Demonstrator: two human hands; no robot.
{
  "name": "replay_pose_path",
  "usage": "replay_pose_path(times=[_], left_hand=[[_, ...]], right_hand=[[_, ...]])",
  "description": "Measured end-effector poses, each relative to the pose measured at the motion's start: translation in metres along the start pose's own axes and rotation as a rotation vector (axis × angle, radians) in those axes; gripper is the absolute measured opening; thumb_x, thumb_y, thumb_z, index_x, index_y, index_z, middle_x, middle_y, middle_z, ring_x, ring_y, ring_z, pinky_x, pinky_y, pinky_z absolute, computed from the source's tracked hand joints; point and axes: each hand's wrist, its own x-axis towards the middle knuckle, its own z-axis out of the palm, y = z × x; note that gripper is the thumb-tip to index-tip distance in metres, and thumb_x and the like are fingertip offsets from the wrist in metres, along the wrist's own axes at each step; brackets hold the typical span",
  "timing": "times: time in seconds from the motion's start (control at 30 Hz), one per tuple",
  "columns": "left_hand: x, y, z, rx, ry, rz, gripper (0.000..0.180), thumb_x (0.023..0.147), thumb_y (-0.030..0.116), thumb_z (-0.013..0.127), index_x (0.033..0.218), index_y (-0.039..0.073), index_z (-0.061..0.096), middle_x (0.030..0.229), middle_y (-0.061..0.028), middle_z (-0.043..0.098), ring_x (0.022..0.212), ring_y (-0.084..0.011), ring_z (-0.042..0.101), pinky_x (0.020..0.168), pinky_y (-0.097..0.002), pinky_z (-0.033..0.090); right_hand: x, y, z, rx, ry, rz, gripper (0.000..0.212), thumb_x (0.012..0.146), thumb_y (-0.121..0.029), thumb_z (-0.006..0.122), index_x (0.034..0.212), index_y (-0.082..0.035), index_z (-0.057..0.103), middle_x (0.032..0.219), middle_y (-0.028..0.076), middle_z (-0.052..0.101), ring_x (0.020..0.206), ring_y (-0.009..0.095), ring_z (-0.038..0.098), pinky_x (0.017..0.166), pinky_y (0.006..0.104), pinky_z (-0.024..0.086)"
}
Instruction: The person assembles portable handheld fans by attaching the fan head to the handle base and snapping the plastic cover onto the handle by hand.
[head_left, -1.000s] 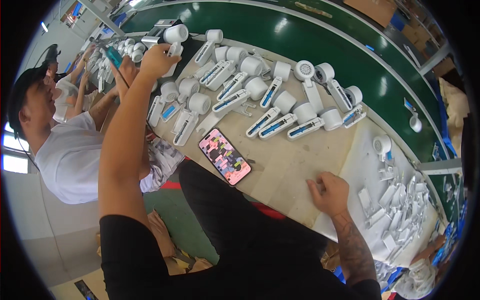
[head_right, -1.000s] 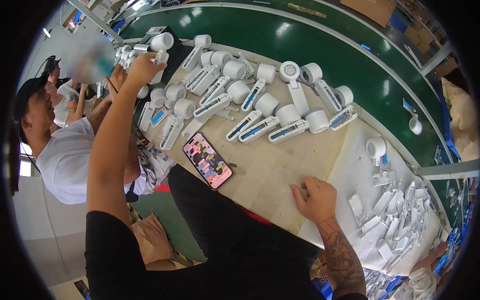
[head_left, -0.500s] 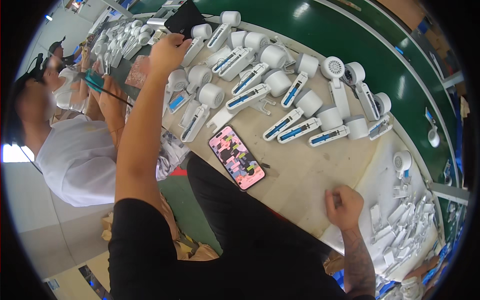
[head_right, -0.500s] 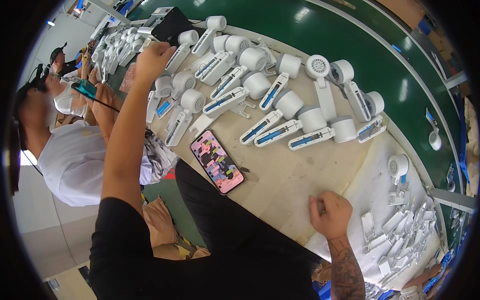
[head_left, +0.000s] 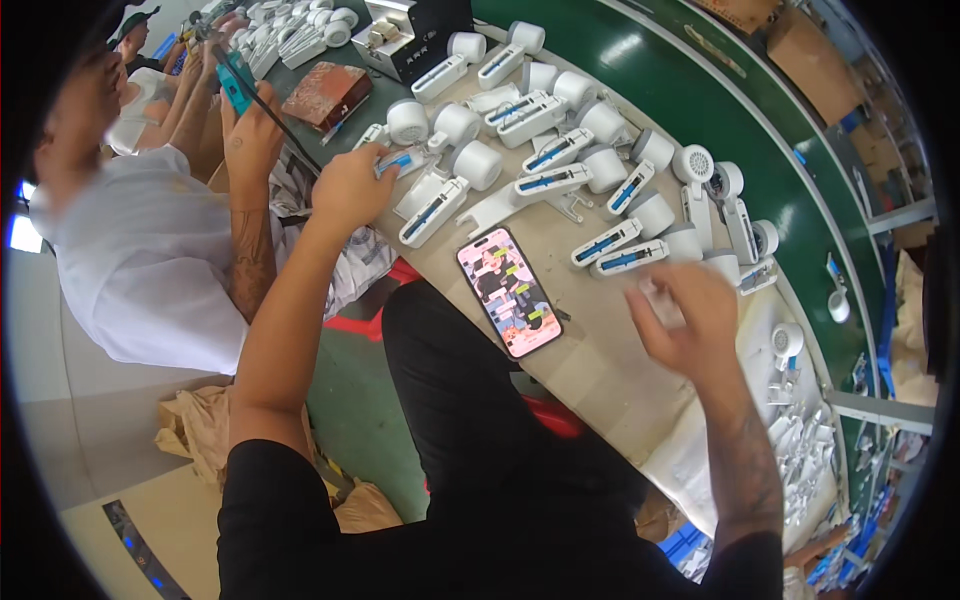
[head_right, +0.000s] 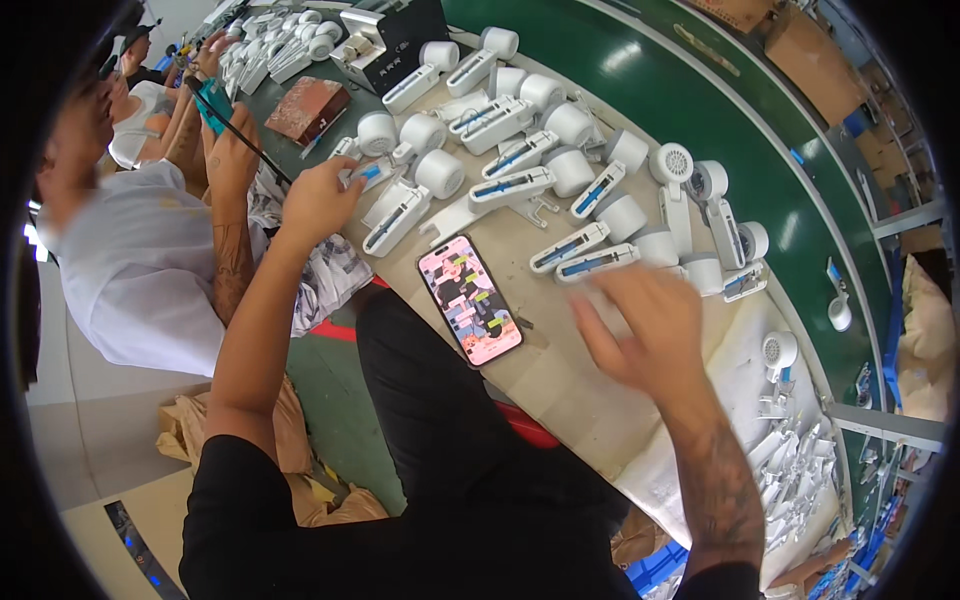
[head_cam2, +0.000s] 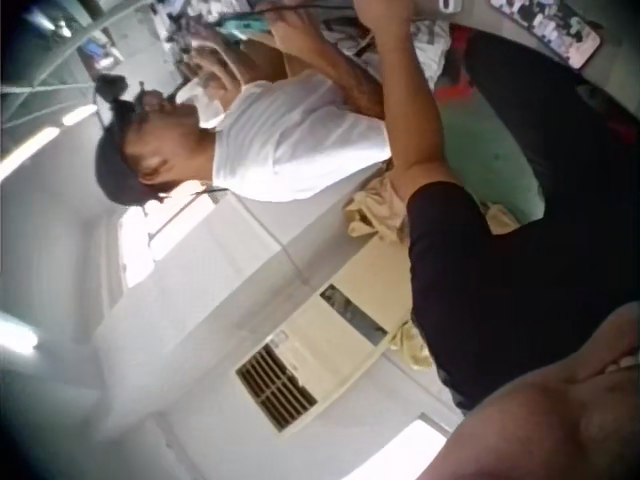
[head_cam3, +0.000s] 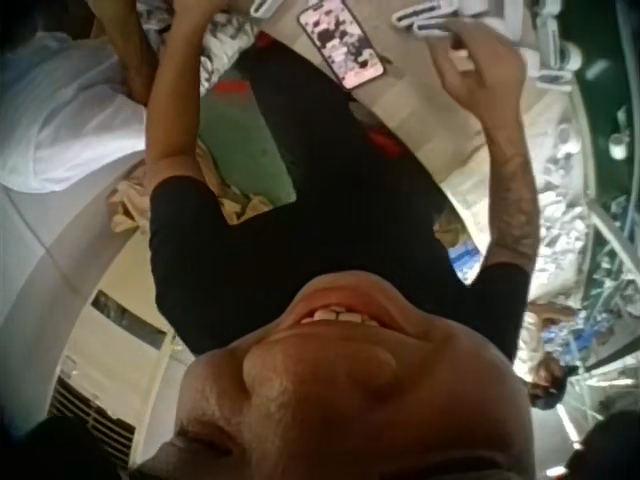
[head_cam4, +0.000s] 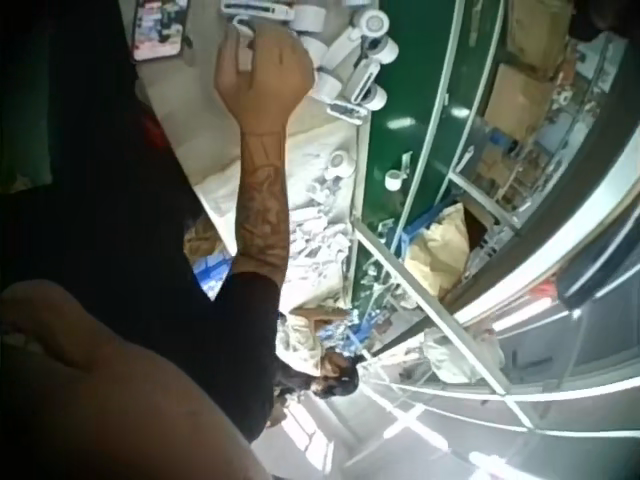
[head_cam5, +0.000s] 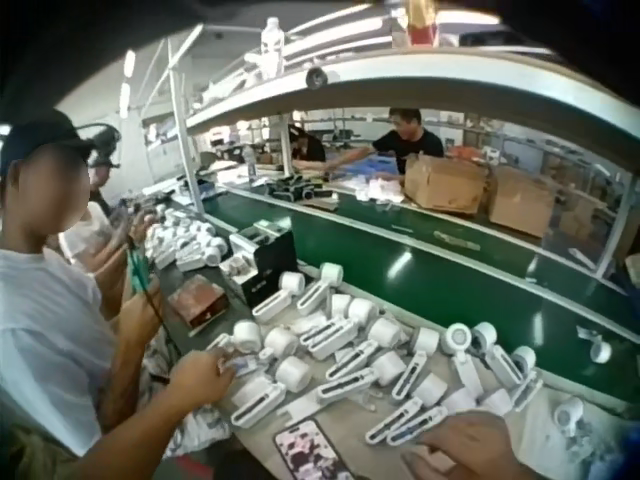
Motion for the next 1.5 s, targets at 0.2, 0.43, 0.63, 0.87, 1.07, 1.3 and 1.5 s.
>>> replay_pose_path(times=[0.2,0.43,0.63,0.87,1.07,1.3,1.5], left_hand=[[0.017,-0.002,0.006,0.096,-0.115,0.081,0.041,0.078,0.024,0.07,0.115,0.006,0.069,0.098,-0.0213,0.071,0.094,-0.0369,0.069,0.086,-0.0438,0.054],[0.029,0.001,0.011,0.06,-0.212,0.019,0.031,0.075,0.017,0.065,0.104,0.005,0.071,0.103,-0.0207,0.071,0.099,-0.0358,0.069,0.087,-0.0452,0.055],[0.019,0.016,0.005,0.101,-0.213,-0.023,0.025,0.076,0.017,0.067,0.096,0.003,0.071,0.099,-0.0221,0.071,0.096,-0.0362,0.07,0.083,-0.0459,0.057],[-0.02,0.032,-0.028,-0.001,-0.061,-0.093,0.035,0.071,0.032,0.075,0.093,0.004,0.072,0.096,-0.018,0.07,0.089,-0.036,0.069,0.077,-0.045,0.056],[-0.062,0.037,-0.033,-1.033,-0.035,0.088,0.043,0.07,0.015,0.078,0.106,0.0,0.058,0.1,-0.0124,0.068,0.084,-0.0222,0.067,0.082,-0.0329,0.053],[-0.113,0.113,-0.054,-1.762,-0.651,0.176,0.043,0.089,0.007,0.061,0.127,0.0,0.043,0.089,-0.0176,0.068,0.062,-0.0183,0.064,0.058,-0.0302,0.052],[-0.135,0.165,-0.043,-1.642,-0.664,-0.01,0.029,0.101,0.018,0.047,0.123,-0.001,0.054,0.089,-0.0107,0.067,0.074,-0.0135,0.063,0.067,-0.0272,0.052]], right_hand=[[0.174,0.029,0.099,-0.126,-0.25,-0.294,0.041,0.076,-0.001,0.07,0.113,-0.017,0.065,0.099,0.006,0.067,0.098,0.028,0.064,0.077,0.0424,0.053],[0.23,0.058,0.185,-0.397,-0.619,-0.322,0.057,0.075,0.004,0.065,0.122,-0.028,0.063,0.111,0.005,0.061,0.107,0.029,0.062,0.086,0.0414,0.053],[0.237,0.05,0.188,-0.356,-0.704,-0.273,0.054,0.072,0.004,0.068,0.117,-0.025,0.063,0.113,0.006,0.061,0.108,0.029,0.062,0.087,0.0412,0.053],[0.239,0.022,0.138,-0.195,-0.533,-0.415,0.051,0.072,0.007,0.066,0.118,-0.012,0.058,0.124,0.007,0.058,0.114,0.032,0.059,0.091,0.0419,0.052],[0.205,-0.012,0.053,0.254,-0.464,-0.337,0.05,0.067,-0.004,0.069,0.114,-0.006,0.053,0.108,0.014,0.063,0.1,0.034,0.063,0.085,0.0388,0.051],[0.123,-0.024,-0.028,0.602,-0.577,0.179,0.058,0.066,-0.009,0.072,0.121,-0.005,0.054,0.102,0.007,0.066,0.101,0.019,0.063,0.091,0.034,0.049],[0.071,-0.021,-0.068,0.813,-0.317,0.299,0.065,0.077,-0.018,0.086,0.13,-0.004,0.052,0.106,0.007,0.066,0.101,0.014,0.063,0.089,0.0312,0.05]])
